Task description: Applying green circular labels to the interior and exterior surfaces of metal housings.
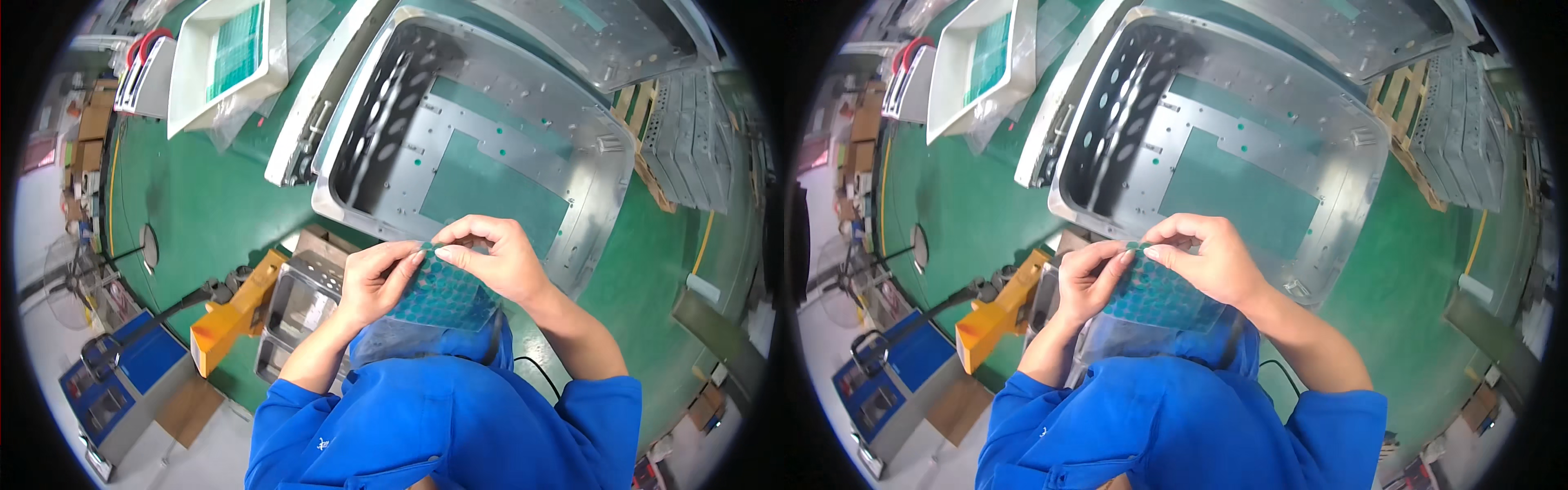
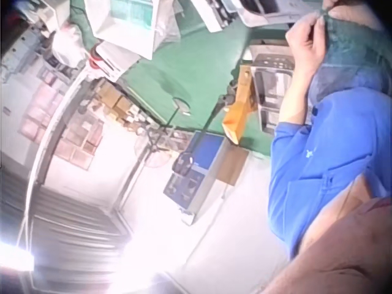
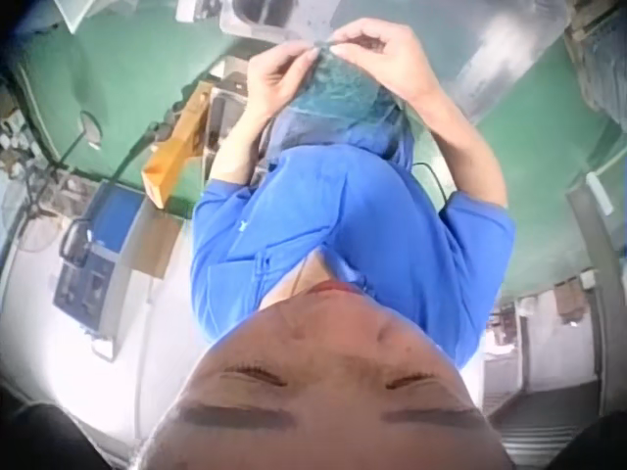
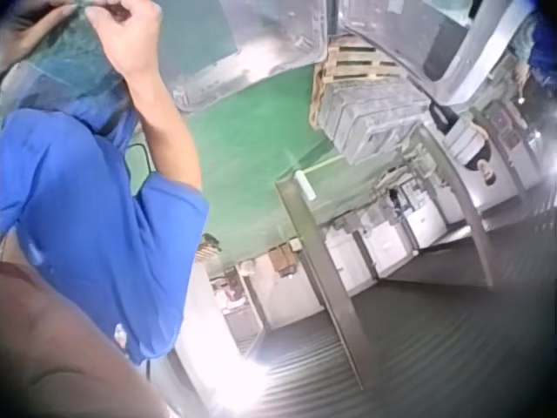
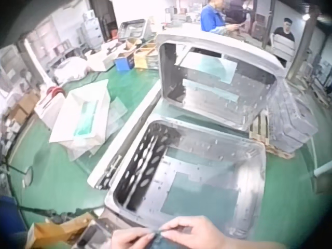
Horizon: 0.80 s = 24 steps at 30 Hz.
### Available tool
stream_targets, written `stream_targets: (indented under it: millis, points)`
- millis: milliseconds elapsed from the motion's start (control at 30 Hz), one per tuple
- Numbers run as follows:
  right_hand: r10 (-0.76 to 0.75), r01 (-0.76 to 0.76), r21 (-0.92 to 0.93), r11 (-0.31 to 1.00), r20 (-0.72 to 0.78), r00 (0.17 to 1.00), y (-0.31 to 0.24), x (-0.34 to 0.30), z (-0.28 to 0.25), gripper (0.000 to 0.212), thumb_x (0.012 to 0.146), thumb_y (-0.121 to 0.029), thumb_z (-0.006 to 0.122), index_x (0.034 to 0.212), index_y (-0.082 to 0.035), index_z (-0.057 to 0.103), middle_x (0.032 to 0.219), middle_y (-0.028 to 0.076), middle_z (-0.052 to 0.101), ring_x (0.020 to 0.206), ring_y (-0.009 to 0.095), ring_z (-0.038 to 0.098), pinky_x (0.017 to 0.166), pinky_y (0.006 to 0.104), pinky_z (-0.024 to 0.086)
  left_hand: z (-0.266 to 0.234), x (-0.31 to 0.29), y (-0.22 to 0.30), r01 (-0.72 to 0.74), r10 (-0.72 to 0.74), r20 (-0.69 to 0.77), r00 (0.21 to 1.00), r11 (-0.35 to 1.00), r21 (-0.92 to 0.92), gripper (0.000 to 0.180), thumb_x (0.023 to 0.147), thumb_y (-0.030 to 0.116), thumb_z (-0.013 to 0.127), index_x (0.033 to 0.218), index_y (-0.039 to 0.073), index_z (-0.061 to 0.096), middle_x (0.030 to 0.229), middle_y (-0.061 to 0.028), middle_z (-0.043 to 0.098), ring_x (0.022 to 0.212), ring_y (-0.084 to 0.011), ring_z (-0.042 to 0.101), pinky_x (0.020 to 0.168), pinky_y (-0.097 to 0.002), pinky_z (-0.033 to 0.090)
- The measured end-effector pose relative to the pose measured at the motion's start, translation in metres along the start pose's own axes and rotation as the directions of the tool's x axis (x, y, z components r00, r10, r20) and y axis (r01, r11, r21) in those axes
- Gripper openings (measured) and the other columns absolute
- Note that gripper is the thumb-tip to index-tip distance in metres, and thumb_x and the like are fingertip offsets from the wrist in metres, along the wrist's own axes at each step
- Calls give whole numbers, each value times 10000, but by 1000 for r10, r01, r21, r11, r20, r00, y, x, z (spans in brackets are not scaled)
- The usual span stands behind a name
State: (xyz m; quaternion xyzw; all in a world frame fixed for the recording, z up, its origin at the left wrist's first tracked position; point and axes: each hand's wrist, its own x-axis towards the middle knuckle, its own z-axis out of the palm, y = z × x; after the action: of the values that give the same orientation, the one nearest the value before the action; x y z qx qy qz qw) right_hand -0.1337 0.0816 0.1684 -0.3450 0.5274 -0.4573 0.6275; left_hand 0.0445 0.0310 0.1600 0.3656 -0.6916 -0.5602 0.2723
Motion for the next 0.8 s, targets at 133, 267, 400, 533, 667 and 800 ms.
stream_targets:
  millis: [133,267,400,533,667,800]
  points:
    - [26,-27,-37,999,-18,999,8,-12,5,88,740,-23,622,822,7,612,792,36,619,732,87,561,670,225,449,7,-19,-2,0,1,-16,1000,999,54,97,767,16,588,849,-28,616,682,-85,618,581,-106,573,522,-210,433]
    - [-63,50,-144,988,-88,994,20,-21,11,87,729,-14,627,815,-9,618,798,47,625,734,99,577,661,232,454,13,-29,-6,54,-53,-28,998,997,57,79,752,25,596,822,-11,608,727,-114,620,596,-166,596,530,-238,455]
    - [-267,198,-392,898,-129,955,31,-24,17,79,719,-3,618,795,-18,601,781,74,619,704,164,597,656,260,461,16,-32,-11,102,-100,-47,994,994,30,71,751,31,602,811,-7,611,701,-104,617,578,-145,585,521,-230,447]
    - [-459,391,-706,591,105,882,30,-20,13,39,749,6,573,765,-13,542,840,81,624,787,146,581,716,291,455,20,-34,-17,205,-205,-58,977,979,-10,66,755,37,608,800,-11,612,658,-86,605,555,-104,556,507,-217,431]
    - [-208,157,-341,927,-119,971,40,2,-20,35,776,-27,535,786,6,537,892,82,602,814,130,545,750,265,431,12,-44,-33,225,-229,-161,960,973,-41,57,761,33,608,783,-20,614,627,-55,589,535,-62,517,485,-198,403]
    - [77,-86,-552,829,-39,996,87,32,-63,36,736,-39,575,758,-21,553,786,80,554,720,176,540,670,285,438,-21,-69,-52,324,-311,-340,888,946,-20,39,759,8,611,776,-26,607,660,1,568,575,-32,475,512,-161,371]
